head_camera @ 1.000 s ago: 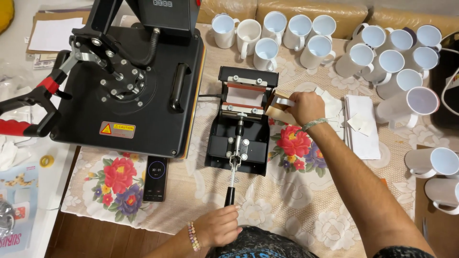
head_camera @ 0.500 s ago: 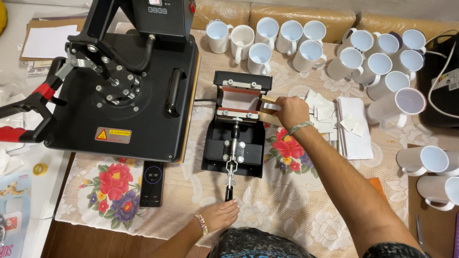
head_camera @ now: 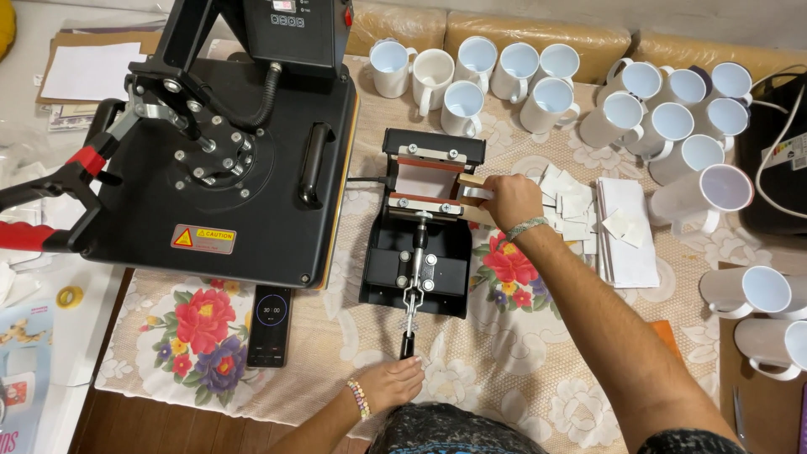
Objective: The person wraps a brown transfer sheet around a white mug and places it into a mug press. They then close the press handle to apply heat and pressure, using an orange cloth to handle the mug during the process.
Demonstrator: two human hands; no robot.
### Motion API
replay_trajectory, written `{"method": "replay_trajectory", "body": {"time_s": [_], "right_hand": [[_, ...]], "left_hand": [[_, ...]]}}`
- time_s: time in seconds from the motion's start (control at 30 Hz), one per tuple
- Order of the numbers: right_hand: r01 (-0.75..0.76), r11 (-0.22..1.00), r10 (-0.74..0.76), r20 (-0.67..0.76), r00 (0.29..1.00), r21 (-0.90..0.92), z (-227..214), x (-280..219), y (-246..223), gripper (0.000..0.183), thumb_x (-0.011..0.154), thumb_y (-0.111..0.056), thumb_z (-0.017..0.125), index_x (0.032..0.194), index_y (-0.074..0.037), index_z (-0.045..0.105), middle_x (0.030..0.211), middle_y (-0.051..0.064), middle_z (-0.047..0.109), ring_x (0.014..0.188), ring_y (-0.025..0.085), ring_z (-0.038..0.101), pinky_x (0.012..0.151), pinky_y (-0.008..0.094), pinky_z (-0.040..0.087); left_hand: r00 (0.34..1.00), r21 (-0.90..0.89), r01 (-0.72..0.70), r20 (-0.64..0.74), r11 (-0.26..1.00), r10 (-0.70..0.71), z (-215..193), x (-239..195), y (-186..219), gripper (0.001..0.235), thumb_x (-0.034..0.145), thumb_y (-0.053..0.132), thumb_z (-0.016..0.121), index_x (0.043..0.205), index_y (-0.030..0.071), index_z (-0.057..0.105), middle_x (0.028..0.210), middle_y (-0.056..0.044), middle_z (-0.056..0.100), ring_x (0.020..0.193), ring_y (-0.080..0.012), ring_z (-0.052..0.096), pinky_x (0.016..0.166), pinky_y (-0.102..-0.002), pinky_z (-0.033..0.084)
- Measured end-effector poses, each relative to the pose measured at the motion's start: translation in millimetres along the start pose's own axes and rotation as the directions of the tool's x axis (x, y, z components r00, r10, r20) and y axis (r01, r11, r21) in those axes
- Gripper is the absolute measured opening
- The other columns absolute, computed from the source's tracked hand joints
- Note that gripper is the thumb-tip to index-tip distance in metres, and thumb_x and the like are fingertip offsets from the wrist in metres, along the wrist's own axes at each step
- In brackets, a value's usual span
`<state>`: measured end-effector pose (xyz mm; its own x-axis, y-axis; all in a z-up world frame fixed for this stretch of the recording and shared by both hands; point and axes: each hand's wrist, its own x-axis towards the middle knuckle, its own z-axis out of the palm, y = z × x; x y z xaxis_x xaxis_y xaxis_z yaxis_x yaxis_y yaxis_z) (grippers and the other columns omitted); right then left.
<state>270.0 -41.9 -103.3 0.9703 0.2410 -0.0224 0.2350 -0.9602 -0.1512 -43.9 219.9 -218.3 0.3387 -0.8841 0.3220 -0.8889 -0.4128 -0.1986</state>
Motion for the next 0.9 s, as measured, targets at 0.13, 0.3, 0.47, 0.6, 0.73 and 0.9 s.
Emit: {"method": "replay_trajectory", "body": {"time_s": [0.13, 0.3, 0.47, 0.6, 0.73, 0.9], "right_hand": [[0.019, 0.999, -0.018, 0.009, 1.000, -0.027, -5, 7, -10, 0.019, 0.075, -0.028, 0.086, 0.088, -0.019, 0.076, 0.067, 0.008, 0.070, 0.068, 0.029, 0.066, 0.056, 0.042, 0.052], [0.076, 0.996, -0.074, 0.033, 0.997, -0.046, -14, 18, -33, 0.016, 0.081, -0.031, 0.082, 0.090, -0.018, 0.077, 0.073, 0.006, 0.072, 0.070, 0.027, 0.068, 0.059, 0.040, 0.056], [0.122, 0.982, -0.112, 0.077, 0.991, -0.146, -17, 38, -50, 0.004, 0.083, -0.015, 0.075, 0.081, -0.012, 0.073, 0.068, 0.009, 0.068, 0.065, 0.027, 0.063, 0.057, 0.040, 0.055], [0.133, 0.986, -0.121, 0.114, 0.986, -0.099, -21, 49, -67, 0.017, 0.080, -0.017, 0.080, 0.097, -0.015, 0.079, 0.080, 0.011, 0.072, 0.072, 0.031, 0.068, 0.060, 0.043, 0.059], [0.134, 0.982, -0.119, 0.120, 0.986, -0.131, -10, 54, -87, 0.017, 0.081, -0.025, 0.081, 0.089, -0.012, 0.074, 0.079, 0.012, 0.068, 0.073, 0.030, 0.065, 0.061, 0.042, 0.058], [0.212, 0.973, -0.214, -0.025, 0.976, -0.088, 24, 63, -90, 0.010, 0.070, -0.008, 0.074, 0.066, -0.012, 0.065, 0.064, 0.010, 0.064, 0.062, 0.034, 0.062, 0.056, 0.046, 0.054]], "left_hand": [[1.000, -0.023, -0.014, 0.012, 1.000, 0.015, 2, -1, 1, 0.025, 0.078, 0.002, 0.083, 0.084, 0.022, 0.070, 0.091, 0.009, 0.070, 0.105, -0.0115, 0.069, 0.128, -0.036, 0.023], [0.998, 0.015, 0.015, -0.059, 1.000, -0.014, 3, 2, 3, 0.020, 0.092, 0.004, 0.073, 0.083, 0.022, 0.067, 0.093, 0.007, 0.069, 0.105, -0.0122, 0.068, 0.128, -0.034, 0.026], [1.000, 0.007, 0.012, -0.008, 1.000, -0.012, -4, 4, 0, 0.025, 0.079, 0.006, 0.084, 0.079, 0.025, 0.068, 0.089, 0.011, 0.070, 0.100, -0.0091, 0.069, 0.127, -0.034, 0.022], [0.998, -0.008, 0.031, -0.048, 0.999, -0.031, 0, 4, 3, 0.025, 0.082, 0.004, 0.081, 0.077, 0.024, 0.068, 0.089, 0.010, 0.070, 0.102, -0.0101, 0.069, 0.128, -0.033, 0.022], [0.995, 0.009, 0.051, -0.086, 0.999, -0.050, -1, 6, 3, 0.023, 0.090, 0.005, 0.074, 0.078, 0.024, 0.068, 0.088, 0.010, 0.069, 0.103, -0.0097, 0.068, 0.128, -0.032, 0.024], [0.990, 0.006, 0.038, -0.135, 0.999, -0.037, 6, 2, 4, 0.019, 0.088, 0.003, 0.076, 0.087, 0.022, 0.072, 0.096, 0.008, 0.073, 0.104, -0.0103, 0.069, 0.129, -0.034, 0.024]]}}
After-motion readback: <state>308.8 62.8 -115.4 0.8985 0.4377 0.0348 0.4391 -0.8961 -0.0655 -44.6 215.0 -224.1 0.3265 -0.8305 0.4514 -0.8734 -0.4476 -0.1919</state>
